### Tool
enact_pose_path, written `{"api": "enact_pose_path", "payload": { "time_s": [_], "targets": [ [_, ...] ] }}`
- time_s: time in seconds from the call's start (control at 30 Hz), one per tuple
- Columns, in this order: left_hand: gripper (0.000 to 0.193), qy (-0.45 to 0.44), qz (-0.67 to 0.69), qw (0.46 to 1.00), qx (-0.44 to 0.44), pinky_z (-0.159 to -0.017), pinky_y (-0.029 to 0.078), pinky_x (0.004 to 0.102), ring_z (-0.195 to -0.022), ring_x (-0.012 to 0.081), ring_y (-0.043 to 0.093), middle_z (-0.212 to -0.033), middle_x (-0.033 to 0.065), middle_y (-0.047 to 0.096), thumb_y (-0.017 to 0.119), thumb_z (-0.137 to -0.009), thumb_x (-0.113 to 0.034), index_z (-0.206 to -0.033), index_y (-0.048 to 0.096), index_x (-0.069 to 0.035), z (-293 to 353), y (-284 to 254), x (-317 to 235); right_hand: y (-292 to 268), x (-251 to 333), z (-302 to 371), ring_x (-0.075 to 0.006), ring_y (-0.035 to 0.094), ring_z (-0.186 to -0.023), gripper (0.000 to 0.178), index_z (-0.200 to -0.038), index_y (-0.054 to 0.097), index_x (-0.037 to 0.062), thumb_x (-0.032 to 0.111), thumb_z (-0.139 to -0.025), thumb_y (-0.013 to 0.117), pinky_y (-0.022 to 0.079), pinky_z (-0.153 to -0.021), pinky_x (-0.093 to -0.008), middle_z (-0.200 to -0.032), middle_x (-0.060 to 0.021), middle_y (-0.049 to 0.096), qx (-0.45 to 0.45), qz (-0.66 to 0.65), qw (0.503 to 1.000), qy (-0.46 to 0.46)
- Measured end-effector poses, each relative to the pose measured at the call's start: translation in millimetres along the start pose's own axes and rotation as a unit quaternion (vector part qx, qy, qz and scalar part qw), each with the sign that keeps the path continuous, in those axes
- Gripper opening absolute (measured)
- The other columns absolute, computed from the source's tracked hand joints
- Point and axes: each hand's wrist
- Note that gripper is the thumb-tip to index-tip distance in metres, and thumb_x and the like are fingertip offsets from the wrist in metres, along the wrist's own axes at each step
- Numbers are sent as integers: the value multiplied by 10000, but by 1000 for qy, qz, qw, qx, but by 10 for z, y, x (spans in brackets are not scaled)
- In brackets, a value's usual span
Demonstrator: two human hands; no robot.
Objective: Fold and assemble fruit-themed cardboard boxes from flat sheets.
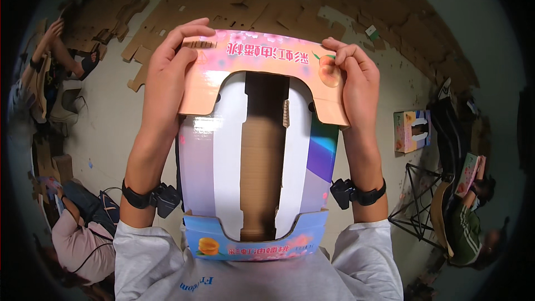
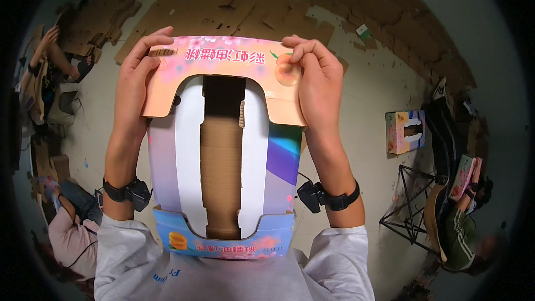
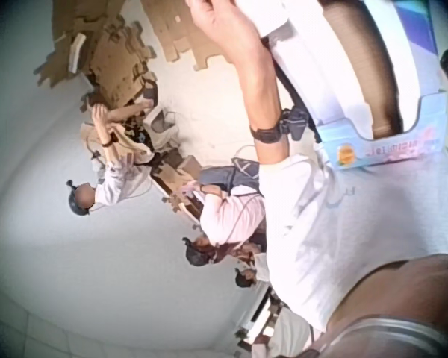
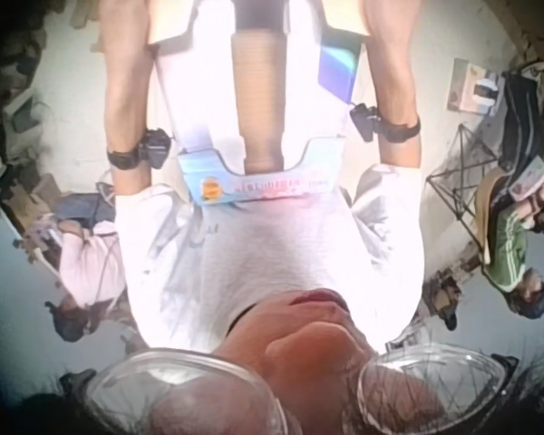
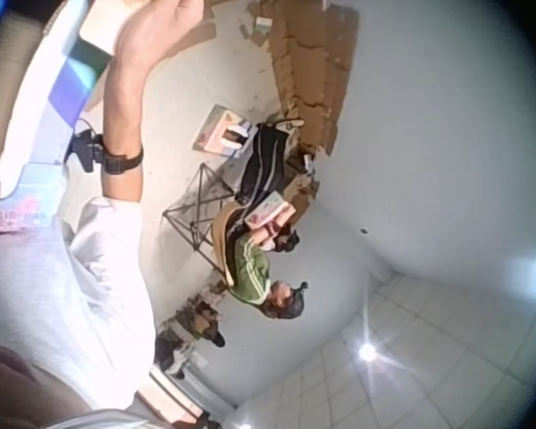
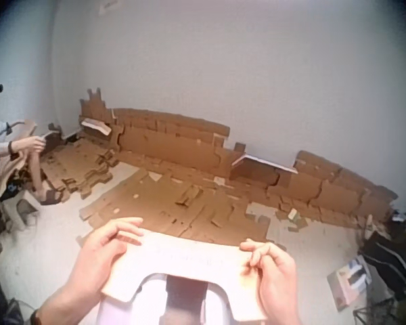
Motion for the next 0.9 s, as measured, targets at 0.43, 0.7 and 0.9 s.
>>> {"api": "enact_pose_path", "payload": {
  "time_s": [0.43,0.7,0.9],
  "targets": [
    [343,-14,33,999,-21,-974,538,267,-1143,147,669,-1473,118,586,469,-958,-8,-1221,689,12,-68,7,0,-4,-126,-16,-214,650,-1064,215,-808,605,-16,-46,-970,467,505,-978,-342,-1116,-165,732,-37,153,983,-96],
    [348,-25,94,993,-70,-871,565,251,-1029,115,694,-1230,93,669,504,-988,-33,-1306,637,8,-41,2,-48,-28,-33,-124,-238,694,-1101,145,-931,598,20,-18,-1046,518,622,-917,-362,-1243,-185,676,-108,-3,993,43],
    [316,-30,73,996,-46,-779,576,244,-912,98,704,-1104,70,689,519,-982,-34,-1272,640,-3,-46,14,-50,20,-125,-67,-208,688,-1087,174,-903,613,9,-10,-1058,536,596,-909,-328,-1221,-183,700,-103,64,993,-6]
  ]
}}
Point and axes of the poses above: each hand's wrist, its own z-axis away from the middle knuckle, its own y-axis out of the palm, x = y × z
